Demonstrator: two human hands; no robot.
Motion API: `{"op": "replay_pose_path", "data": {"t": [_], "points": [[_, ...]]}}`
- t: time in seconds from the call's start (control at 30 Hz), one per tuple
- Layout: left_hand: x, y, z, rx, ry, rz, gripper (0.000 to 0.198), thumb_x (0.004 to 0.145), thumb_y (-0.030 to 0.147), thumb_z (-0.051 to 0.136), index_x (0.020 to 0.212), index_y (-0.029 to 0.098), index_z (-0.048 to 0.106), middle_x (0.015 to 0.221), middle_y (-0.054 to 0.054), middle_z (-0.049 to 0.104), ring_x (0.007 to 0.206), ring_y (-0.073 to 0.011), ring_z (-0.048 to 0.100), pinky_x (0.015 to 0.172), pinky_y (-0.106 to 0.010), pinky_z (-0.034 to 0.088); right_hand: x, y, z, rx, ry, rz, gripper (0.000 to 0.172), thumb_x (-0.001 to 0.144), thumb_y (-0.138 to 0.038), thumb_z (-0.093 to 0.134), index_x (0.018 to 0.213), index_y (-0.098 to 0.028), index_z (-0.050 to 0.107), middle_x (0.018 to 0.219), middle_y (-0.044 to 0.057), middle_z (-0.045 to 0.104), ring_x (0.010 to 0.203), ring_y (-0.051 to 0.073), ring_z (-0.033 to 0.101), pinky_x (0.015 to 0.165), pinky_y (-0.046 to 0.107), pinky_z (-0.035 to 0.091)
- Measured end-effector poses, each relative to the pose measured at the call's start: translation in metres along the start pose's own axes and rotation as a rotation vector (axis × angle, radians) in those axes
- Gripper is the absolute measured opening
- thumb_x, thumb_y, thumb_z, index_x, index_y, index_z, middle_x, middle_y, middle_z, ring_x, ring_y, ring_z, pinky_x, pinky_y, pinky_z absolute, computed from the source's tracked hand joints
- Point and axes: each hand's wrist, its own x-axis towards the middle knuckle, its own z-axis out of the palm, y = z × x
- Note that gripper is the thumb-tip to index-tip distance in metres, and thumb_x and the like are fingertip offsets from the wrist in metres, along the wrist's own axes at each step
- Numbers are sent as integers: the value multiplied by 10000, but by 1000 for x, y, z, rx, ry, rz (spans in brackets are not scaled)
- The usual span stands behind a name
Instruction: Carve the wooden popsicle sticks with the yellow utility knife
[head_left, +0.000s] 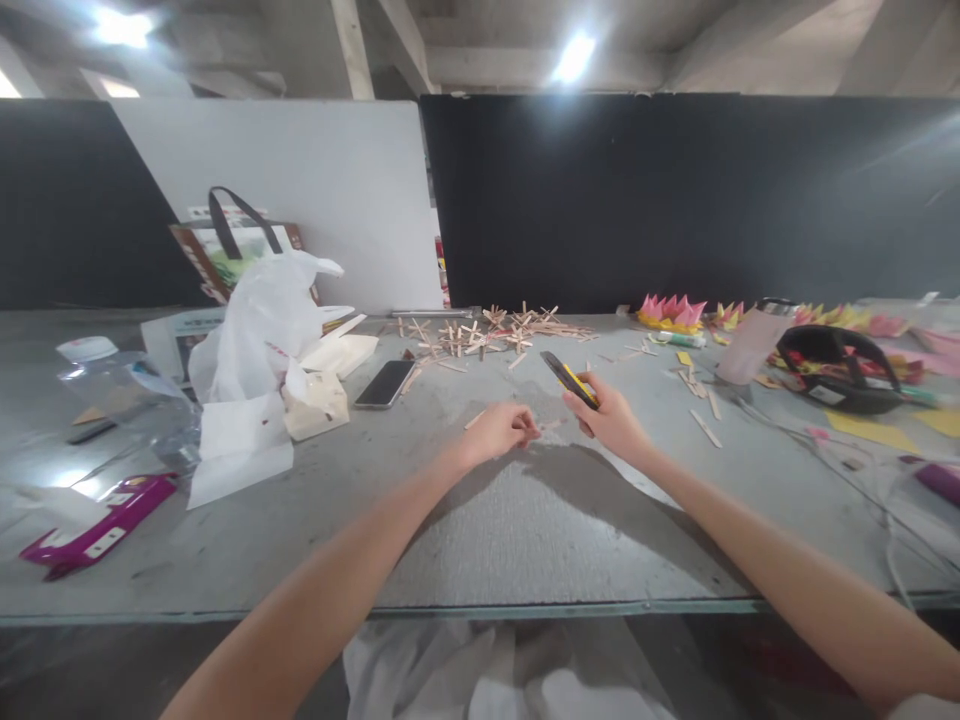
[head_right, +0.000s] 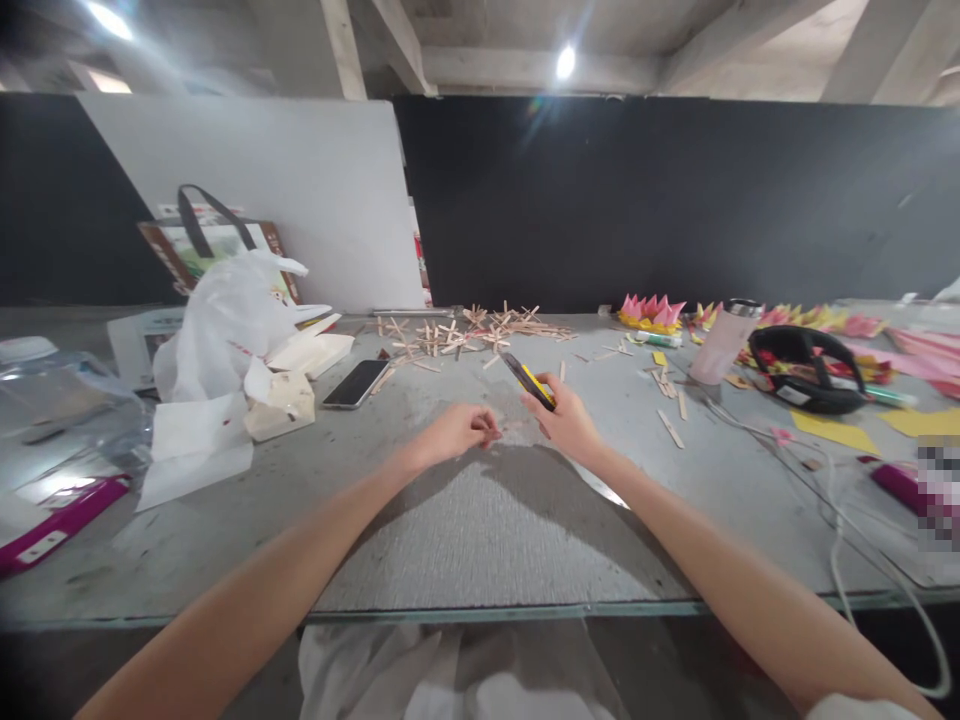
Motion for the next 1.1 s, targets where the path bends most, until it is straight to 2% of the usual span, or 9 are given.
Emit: {"op": "replay_pose_path", "data": {"t": [0.07,0.2,0.3,0.37,0.47,0.6,0.7,0.93,1.1], "points": [[2,-4,-3,103,-18,36,169,887,320,692,807,178,738,730,-27,749,675,-159,648,652,-260,429,1,-4,-6,40,-102,-5,483,996,-679,520,1174,-233,571,540,-99,495,442,146,504,498,262,410],[5,-9,-5,212,-11,86,180,909,230,642,830,188,798,837,-49,793,807,-192,700,752,-284,451,1,-14,-25,-82,-279,-14,418,1028,-631,514,1095,-228,602,584,-50,615,516,165,634,583,270,478],[5,-8,-5,268,-1,95,188,926,250,645,850,192,807,892,-58,794,840,-200,694,756,-289,441,2,-19,-42,-192,-358,-44,399,1047,-594,498,1091,-223,639,594,-32,639,511,160,612,587,272,457],[4,-6,-5,273,-4,82,172,926,274,662,861,192,798,895,-56,784,829,-196,684,741,-288,434,3,-20,-51,-352,-336,-109,409,1050,-574,502,1113,-222,700,630,-12,661,502,147,543,564,274,403],[2,-4,-7,224,-38,51,128,908,275,685,891,191,781,856,-44,769,786,-185,671,719,-281,436,4,-21,-59,-502,-330,-216,420,1036,-570,532,1113,-246,788,787,24,740,583,150,522,583,283,368],[2,-4,-8,218,-47,40,143,912,304,691,878,201,784,836,-48,773,777,-185,673,719,-279,443,3,-27,-60,-698,-386,-185,462,1023,-611,550,971,-263,849,652,15,676,553,151,454,576,298,315],[3,-4,-9,231,-48,36,162,915,323,686,878,214,799,839,-51,785,784,-187,679,720,-280,446,1,-31,-57,-812,-434,-179,471,1032,-592,543,952,-255,862,646,34,690,553,156,474,586,310,293],[4,-6,-5,265,-16,47,208,897,279,634,894,208,830,848,-67,794,753,-199,683,697,-302,445,1,-23,-51,-896,-434,-219,458,1051,-569,517,964,-276,859,700,50,737,577,171,547,594,313,285],[5,-6,-2,247,-2,50,202,894,266,635,882,194,823,825,-68,789,742,-197,682,689,-296,435,2,-14,-50,-871,-418,-266,471,1053,-579,503,930,-280,846,644,37,699,529,162,515,577,313,278]]}}
